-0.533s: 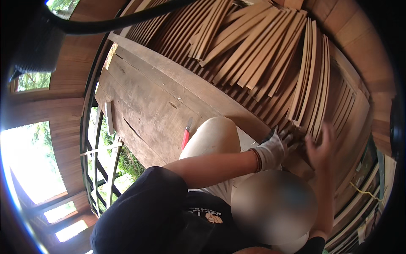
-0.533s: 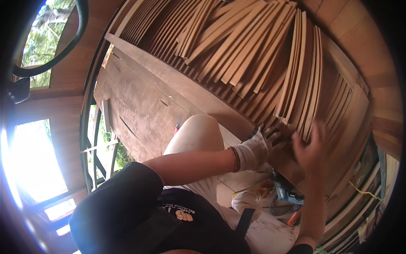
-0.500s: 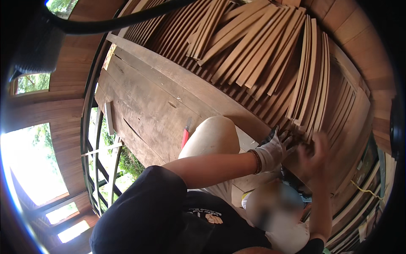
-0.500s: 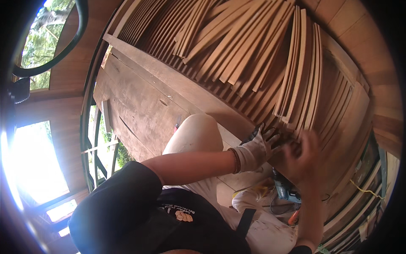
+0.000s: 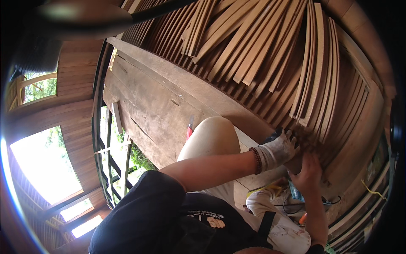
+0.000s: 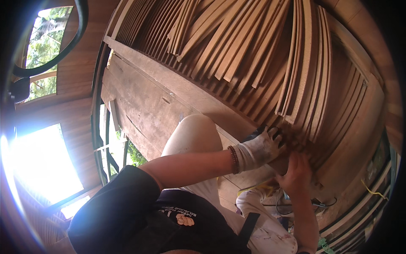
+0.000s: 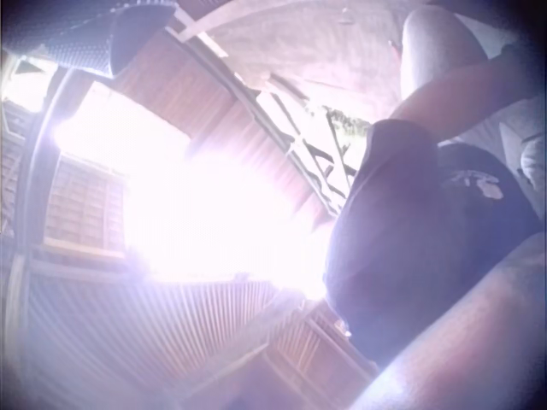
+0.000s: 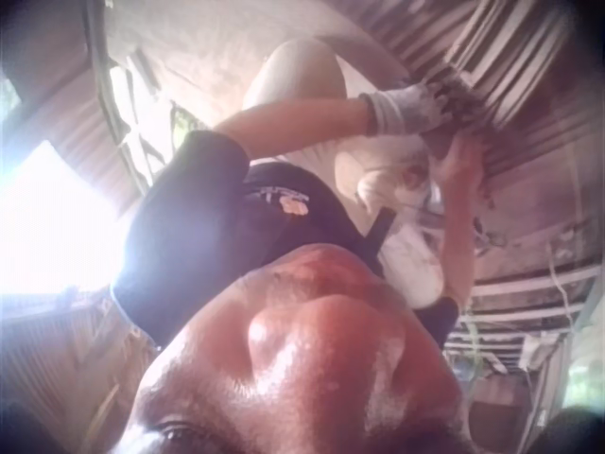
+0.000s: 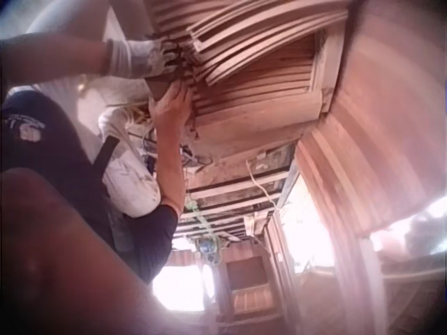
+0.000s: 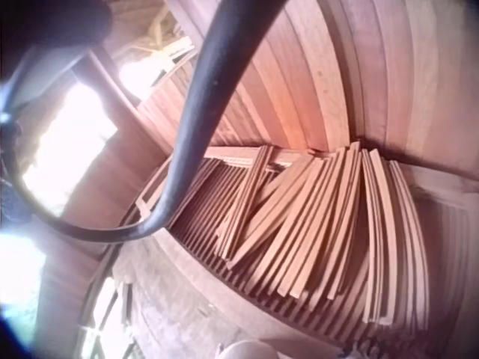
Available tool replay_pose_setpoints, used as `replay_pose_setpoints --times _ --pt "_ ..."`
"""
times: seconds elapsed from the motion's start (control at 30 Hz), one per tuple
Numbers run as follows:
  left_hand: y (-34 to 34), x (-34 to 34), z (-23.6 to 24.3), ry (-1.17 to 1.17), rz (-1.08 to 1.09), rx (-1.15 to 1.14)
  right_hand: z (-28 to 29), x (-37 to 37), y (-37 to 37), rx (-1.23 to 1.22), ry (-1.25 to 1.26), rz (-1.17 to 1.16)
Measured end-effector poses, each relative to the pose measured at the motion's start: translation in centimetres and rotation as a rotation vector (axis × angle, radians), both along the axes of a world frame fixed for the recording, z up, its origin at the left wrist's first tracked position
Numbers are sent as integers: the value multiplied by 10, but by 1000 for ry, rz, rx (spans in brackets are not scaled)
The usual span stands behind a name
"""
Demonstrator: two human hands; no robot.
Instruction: The person installs thin wooden slats into a curved ceiling structure. They pick up slats, fit them into gaps, and secure them using a nail gun. The person also uses a pencil to mark positions on the wood.
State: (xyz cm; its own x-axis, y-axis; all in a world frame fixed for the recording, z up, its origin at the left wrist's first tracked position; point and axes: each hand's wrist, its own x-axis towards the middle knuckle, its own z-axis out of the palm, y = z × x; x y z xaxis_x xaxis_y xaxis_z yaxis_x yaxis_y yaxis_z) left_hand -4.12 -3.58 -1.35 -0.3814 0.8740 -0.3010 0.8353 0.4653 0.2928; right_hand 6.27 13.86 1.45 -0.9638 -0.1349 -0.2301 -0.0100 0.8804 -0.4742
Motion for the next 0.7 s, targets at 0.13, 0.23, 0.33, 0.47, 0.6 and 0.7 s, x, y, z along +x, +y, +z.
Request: replay_pose_setpoints --times 0.13,0.23,0.33,0.47,0.6,0.7 --pt "-8 0 -9 -45 44 90 3 -9 -8 -6 1 2" --pt "-8 -8 -5 -93 15 49 2 -7 -4 -7 -41 2" --pt "8 -9 -3 -101 -54 52 -4 4 2 38 -38 -30" --pt "-16 -19 -4 -142 10 151 -2 -2 0 55 -82 -13" --pt "-8 -19 19 -27 26 56 -4 -2 7 -29 36 10" --pt "-5 -22 15 37 -19 63 -8 4 10 -36 171 -1"
